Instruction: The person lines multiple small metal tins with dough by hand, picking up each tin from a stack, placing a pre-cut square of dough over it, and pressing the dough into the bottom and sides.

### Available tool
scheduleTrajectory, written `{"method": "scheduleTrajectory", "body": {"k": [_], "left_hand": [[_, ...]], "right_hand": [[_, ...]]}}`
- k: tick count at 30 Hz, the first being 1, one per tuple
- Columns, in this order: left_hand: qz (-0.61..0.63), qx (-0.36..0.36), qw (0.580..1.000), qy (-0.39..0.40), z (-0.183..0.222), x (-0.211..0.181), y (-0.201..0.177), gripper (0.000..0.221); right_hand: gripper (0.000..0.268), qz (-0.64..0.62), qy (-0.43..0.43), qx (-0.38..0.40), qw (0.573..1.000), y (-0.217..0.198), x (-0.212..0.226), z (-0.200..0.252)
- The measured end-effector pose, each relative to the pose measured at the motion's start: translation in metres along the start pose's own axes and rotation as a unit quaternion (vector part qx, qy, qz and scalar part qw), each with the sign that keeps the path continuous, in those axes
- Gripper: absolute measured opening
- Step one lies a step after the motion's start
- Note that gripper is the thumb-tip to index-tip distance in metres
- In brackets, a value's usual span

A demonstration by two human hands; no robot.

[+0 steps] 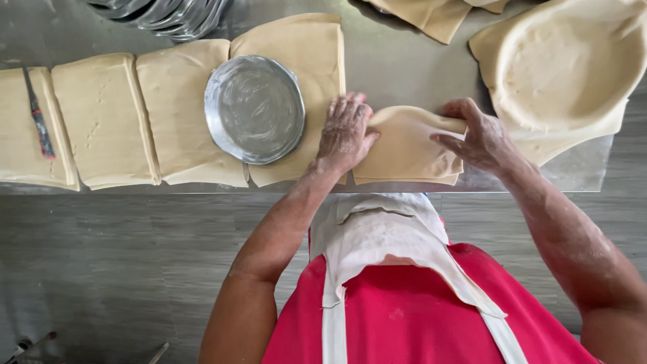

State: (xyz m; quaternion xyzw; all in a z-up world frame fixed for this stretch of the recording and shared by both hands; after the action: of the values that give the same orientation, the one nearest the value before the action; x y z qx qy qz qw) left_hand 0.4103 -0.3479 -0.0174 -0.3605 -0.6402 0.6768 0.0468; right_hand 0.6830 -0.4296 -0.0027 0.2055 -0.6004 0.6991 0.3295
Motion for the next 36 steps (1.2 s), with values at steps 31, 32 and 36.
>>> {"method": "scheduleTrajectory", "body": {"k": [31, 32, 36], "left_hand": [[0.067, -0.220, 0.959, -0.166, 0.205, 0.173, -0.125, 0.038], [0.069, -0.188, 0.963, -0.178, 0.216, 0.171, -0.115, 0.036], [0.075, -0.112, 0.973, -0.188, 0.200, 0.186, -0.113, 0.023]], "right_hand": [[0.037, 0.063, -0.177, -0.122, 0.975, 0.166, 0.190, 0.003], [0.041, 0.098, -0.198, -0.091, 0.971, 0.172, 0.181, 0.010], [0.034, 0.133, -0.184, -0.070, 0.971, 0.176, 0.175, 0.005]]}}
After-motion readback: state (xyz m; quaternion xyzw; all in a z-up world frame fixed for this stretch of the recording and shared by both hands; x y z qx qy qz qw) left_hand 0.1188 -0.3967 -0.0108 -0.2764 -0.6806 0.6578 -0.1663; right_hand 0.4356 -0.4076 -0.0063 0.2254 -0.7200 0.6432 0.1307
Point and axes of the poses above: each hand's wrist, its own z-axis away from the middle knuckle, its own y-axis out of the palm, x = y × z, the point moved 2 cm from there along -z, towards the middle knuckle, and after that the axes turned 11 degrees about -x, right-handed, at the moved point
